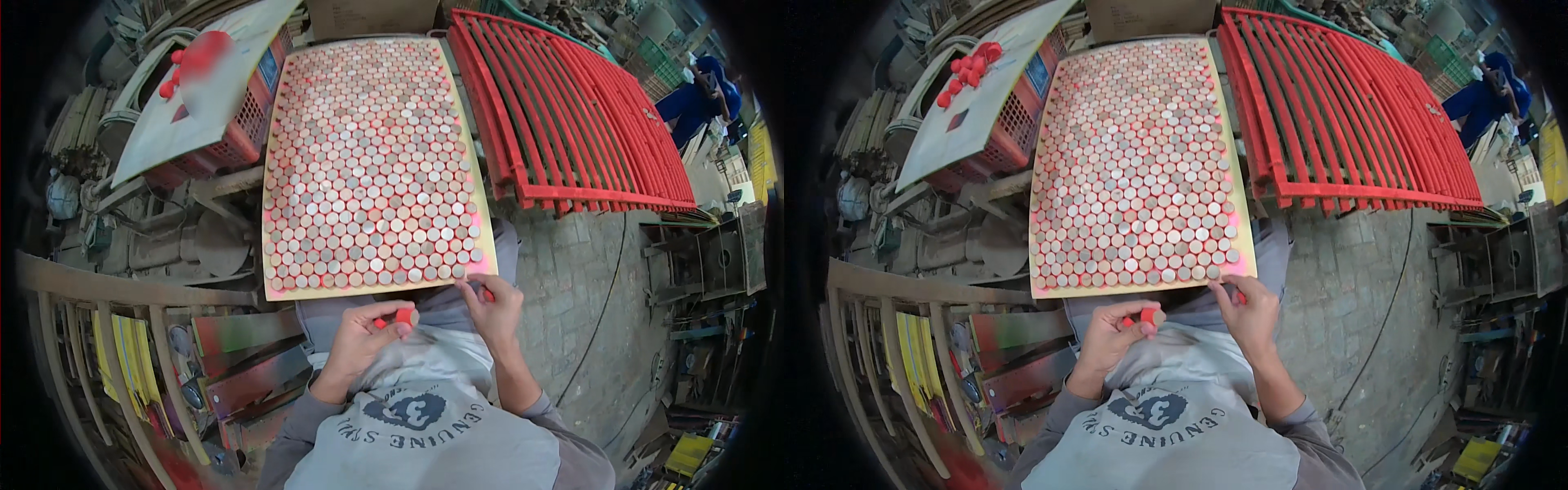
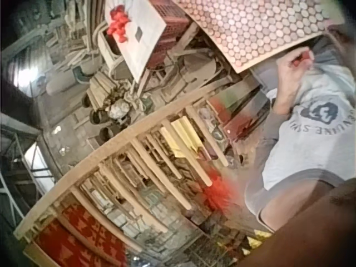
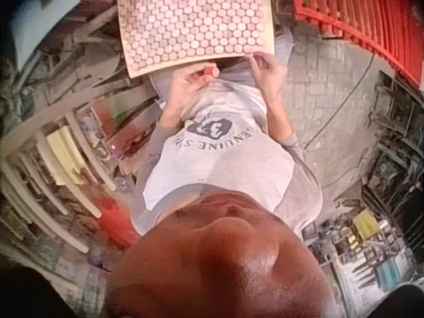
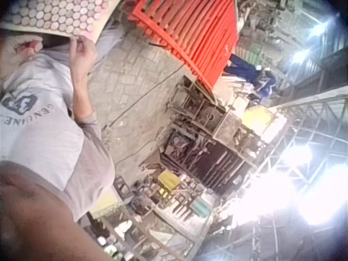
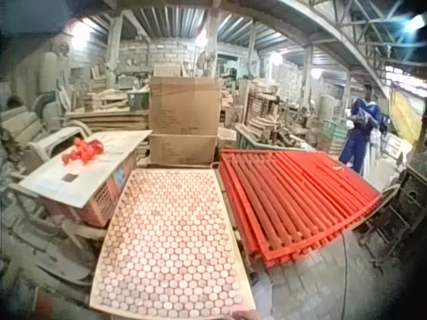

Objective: The person repeatedly picks up small red cylindrical pieces from a red slatted tray and places them into empty slots on a yellow board with a dense grid of circular indentations. They handle the pieces one at a time, filling gaps in the pattern across the board's surface.

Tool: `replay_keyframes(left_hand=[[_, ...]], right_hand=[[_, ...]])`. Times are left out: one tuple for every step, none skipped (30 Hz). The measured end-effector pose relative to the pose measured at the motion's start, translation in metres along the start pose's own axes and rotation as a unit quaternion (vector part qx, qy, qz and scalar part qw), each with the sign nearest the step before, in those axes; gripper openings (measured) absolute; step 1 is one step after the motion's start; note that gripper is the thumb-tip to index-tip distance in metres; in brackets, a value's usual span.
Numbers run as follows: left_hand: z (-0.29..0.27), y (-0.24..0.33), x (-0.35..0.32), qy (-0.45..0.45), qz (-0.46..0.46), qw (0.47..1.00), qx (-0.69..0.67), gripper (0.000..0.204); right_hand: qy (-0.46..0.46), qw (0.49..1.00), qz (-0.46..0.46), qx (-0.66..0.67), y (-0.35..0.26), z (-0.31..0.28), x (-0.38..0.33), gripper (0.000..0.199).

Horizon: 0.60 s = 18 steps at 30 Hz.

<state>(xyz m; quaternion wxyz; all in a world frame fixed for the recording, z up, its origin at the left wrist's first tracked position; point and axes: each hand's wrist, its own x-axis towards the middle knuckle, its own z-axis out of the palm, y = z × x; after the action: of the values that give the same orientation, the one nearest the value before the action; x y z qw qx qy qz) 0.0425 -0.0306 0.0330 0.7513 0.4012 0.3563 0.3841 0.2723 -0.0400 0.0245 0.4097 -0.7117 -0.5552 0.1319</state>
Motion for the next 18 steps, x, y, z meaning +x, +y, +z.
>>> replay_keyframes(left_hand=[[0.0,-0.004,0.0,-0.013,0.003,1.0,0.01,0.035],[0.0,-0.007,-0.001,-0.025,0.004,1.0,0.019,0.034],[0.003,-0.009,-0.003,-0.033,0.005,0.999,0.023,0.032],[0.004,-0.013,-0.004,-0.051,-0.015,0.998,0.023,0.032],[0.004,-0.018,-0.006,-0.067,-0.035,0.997,0.024,0.031],[0.004,-0.019,-0.006,-0.082,-0.056,0.995,0.026,0.031],[0.014,-0.012,-0.009,-0.081,-0.062,0.993,0.06,0.027],[0.014,-0.012,-0.008,-0.105,-0.061,0.99,0.074,0.025],[0.013,-0.012,-0.007,-0.129,-0.059,0.986,0.089,0.024],[0.014,-0.013,-0.008,-0.152,-0.059,0.982,0.1,0.024],[0.017,-0.01,-0.009,-0.156,-0.064,0.981,0.096,0.022],[0.023,-0.002,-0.011,-0.16,-0.069,0.98,0.091,0.022],[0.027,0.007,-0.011,-0.166,-0.074,0.979,0.089,0.022],[0.028,0.014,-0.013,-0.17,-0.078,0.975,0.116,0.023],[0.027,0.022,-0.015,-0.175,-0.081,0.971,0.144,0.025],[0.028,0.027,-0.016,-0.181,-0.084,0.965,0.168,0.027],[0.032,0.032,-0.019,-0.176,-0.05,0.963,0.197,0.029],[0.037,0.034,-0.024,-0.171,-0.016,0.959,0.227,0.031]], right_hand=[[0.009,1.0,-0.001,0.024,-0.002,-0.005,-0.003,0.019],[-0.031,0.996,-0.028,0.078,-0.007,-0.011,-0.007,0.021],[-0.072,0.987,-0.056,0.13,-0.015,-0.019,-0.01,0.024],[-0.113,0.974,-0.08,0.179,-0.021,-0.028,-0.012,0.026],[-0.182,0.959,-0.12,0.18,-0.028,-0.035,-0.013,0.029],[-0.249,0.938,-0.159,0.179,-0.035,-0.041,-0.014,0.031],[-0.316,0.911,-0.197,0.175,-0.039,-0.046,-0.015,0.034],[-0.318,0.912,-0.226,0.13,-0.04,-0.047,-0.014,0.037],[-0.319,0.909,-0.255,0.084,-0.04,-0.048,-0.011,0.039],[-0.321,0.904,-0.28,0.036,-0.041,-0.05,-0.009,0.042],[-0.318,0.894,-0.316,-0.014,-0.046,-0.053,-0.002,0.046],[-0.332,0.878,-0.342,-0.034,-0.051,-0.058,0.003,0.045],[-0.344,0.862,-0.368,-0.054,-0.056,-0.063,0.008,0.045],[-0.355,0.845,-0.393,-0.075,-0.058,-0.065,0.011,0.045],[-0.363,0.839,-0.401,-0.059,-0.06,-0.065,0.012,0.044],[-0.372,0.832,-0.409,-0.048,-0.063,-0.065,0.013,0.043],[-0.382,0.824,-0.416,-0.037,-0.065,-0.064,0.014,0.042],[-0.402,0.82,-0.405,-0.051,-0.069,-0.066,0.012,0.042]])
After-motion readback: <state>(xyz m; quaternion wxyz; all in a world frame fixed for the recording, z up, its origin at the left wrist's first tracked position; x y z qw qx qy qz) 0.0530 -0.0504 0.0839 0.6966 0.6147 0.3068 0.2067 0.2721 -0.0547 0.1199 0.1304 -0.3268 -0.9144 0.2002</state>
